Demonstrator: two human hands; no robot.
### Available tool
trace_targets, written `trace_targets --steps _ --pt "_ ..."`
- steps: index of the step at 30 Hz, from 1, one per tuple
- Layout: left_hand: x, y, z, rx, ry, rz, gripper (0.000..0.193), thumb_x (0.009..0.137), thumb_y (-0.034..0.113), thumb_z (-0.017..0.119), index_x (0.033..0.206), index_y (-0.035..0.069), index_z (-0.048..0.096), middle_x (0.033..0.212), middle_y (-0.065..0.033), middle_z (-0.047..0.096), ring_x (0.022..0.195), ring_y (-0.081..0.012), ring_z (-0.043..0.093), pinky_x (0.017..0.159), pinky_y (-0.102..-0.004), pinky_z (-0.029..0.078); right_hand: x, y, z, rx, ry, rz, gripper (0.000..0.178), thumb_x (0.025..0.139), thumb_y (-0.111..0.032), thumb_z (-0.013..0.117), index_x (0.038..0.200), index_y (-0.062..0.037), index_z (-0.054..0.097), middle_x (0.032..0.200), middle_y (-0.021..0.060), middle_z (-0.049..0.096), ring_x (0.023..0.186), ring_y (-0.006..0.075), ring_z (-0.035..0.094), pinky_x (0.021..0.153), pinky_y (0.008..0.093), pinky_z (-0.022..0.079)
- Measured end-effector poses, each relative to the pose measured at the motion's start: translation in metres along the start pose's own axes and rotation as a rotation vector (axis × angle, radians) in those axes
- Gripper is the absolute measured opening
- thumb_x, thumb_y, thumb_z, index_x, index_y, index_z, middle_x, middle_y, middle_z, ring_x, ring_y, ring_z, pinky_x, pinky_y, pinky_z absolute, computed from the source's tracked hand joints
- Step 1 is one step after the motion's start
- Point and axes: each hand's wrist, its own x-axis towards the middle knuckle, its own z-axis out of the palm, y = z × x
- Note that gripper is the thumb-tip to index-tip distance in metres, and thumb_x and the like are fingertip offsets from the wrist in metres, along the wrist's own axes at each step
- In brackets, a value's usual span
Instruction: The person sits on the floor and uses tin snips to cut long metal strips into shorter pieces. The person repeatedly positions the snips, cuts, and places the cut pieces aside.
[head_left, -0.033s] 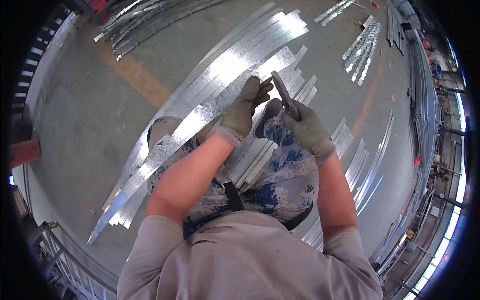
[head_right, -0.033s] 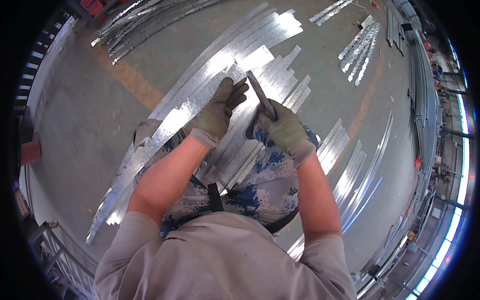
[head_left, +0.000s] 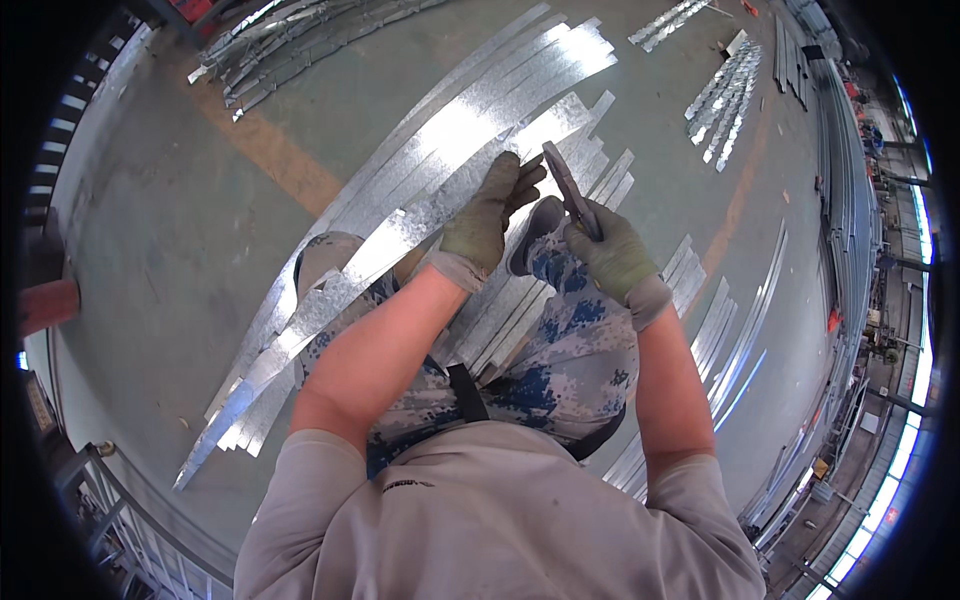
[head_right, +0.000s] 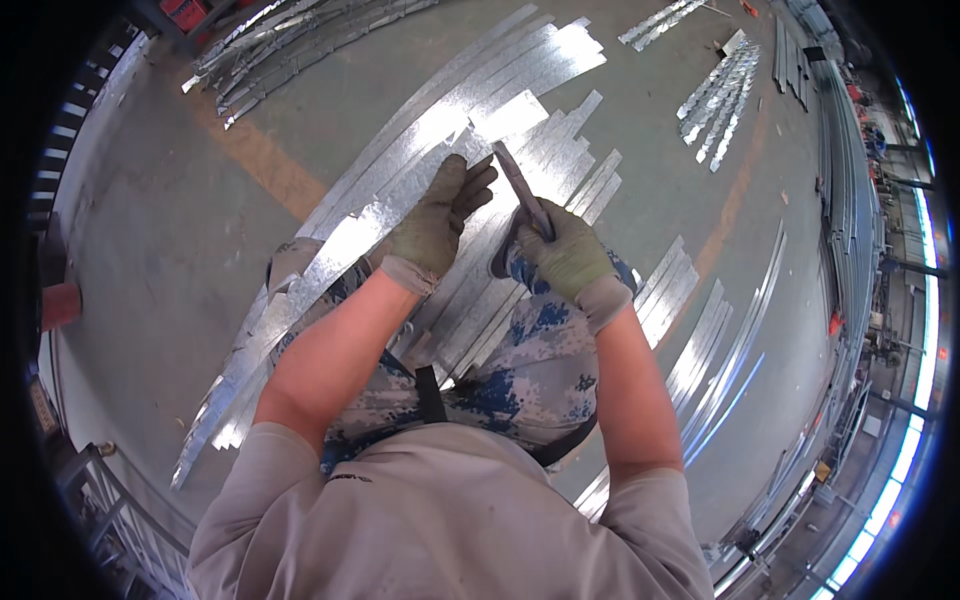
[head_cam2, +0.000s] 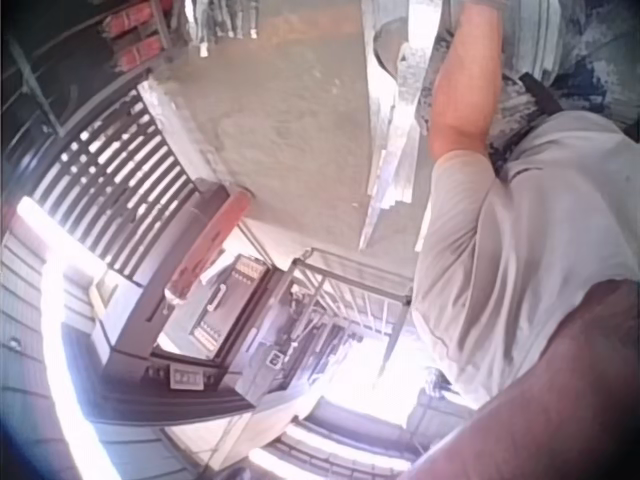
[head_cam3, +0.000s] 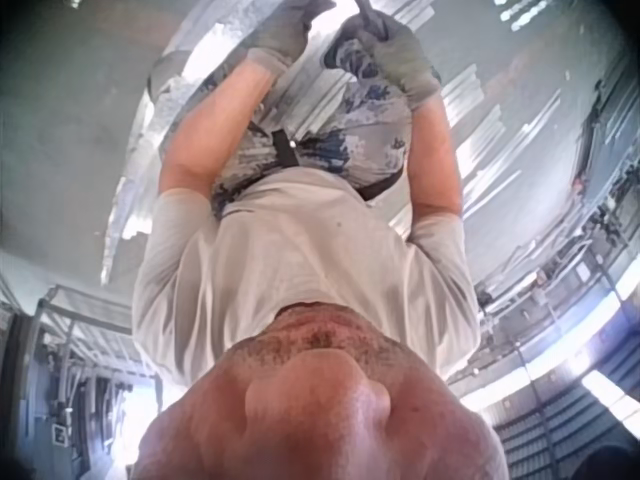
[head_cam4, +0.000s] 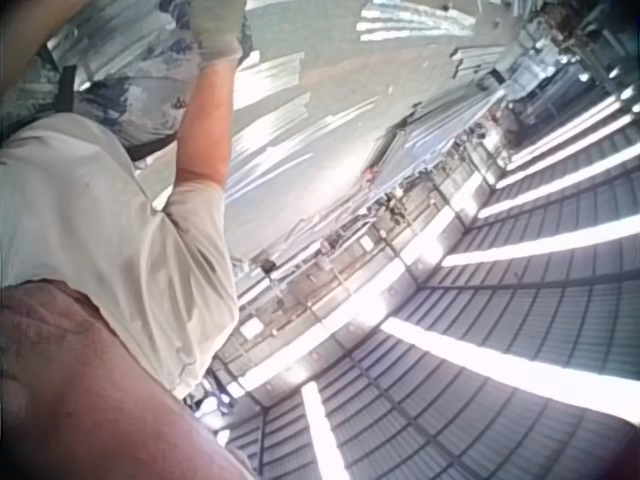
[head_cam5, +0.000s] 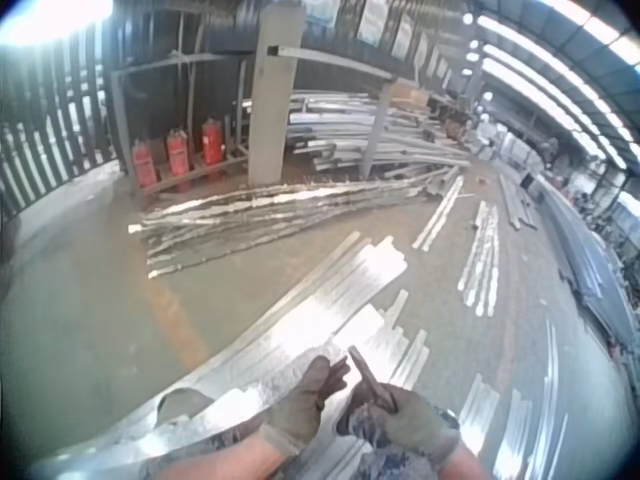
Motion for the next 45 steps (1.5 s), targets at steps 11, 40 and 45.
trace_targets --steps 11,40,45 --pt "0.003 -0.002 -0.009 0.138 -0.054 -0.056 0.064 0.118 0.059 0.049 0.16 0.011 0.057 0.152 -0.0038 0.068 0.133 -0.0178 0.061 0.125 -0.041 0.031 -0.007 0.003 -0.018 0.261 -0.272 -0.079 0.083 0.095 -0.018 0.083 0.17 -0.007 0.048 0.097 0.0001 0.067 0.081 0.0096 0.063 0.072 0.0283 0.054" --pt "-0.008 0.009 0.006 0.073 0.06 -0.122 0.058 0.116 0.053 0.056 0.148 0.006 0.067 0.137 -0.0081 0.076 0.123 -0.0195 0.064 0.119 -0.0379 0.044 -0.018 -0.018 0.003 -0.406 -0.02 -0.049 0.08 0.1 -0.008 0.057 0.175 -0.0159 0.03 0.109 0.0238 0.076 0.087 0.0396 0.08 0.079 0.049 0.064" --pt "-0.005 -0.003 -0.003 0.05 0.1 -0.103 0.051 0.118 0.043 0.056 0.147 0.001 0.066 0.14 -0.0103 0.075 0.124 -0.0206 0.069 0.119 -0.0353 0.048 -0.02 -0.027 0.019 -0.799 0.03 0.064 0.099 0.095 -0.015 0.073 0.177 -0.0079 0.018 0.138 0.0363 0.066 0.122 0.0499 0.074 0.103 0.0521 0.06"
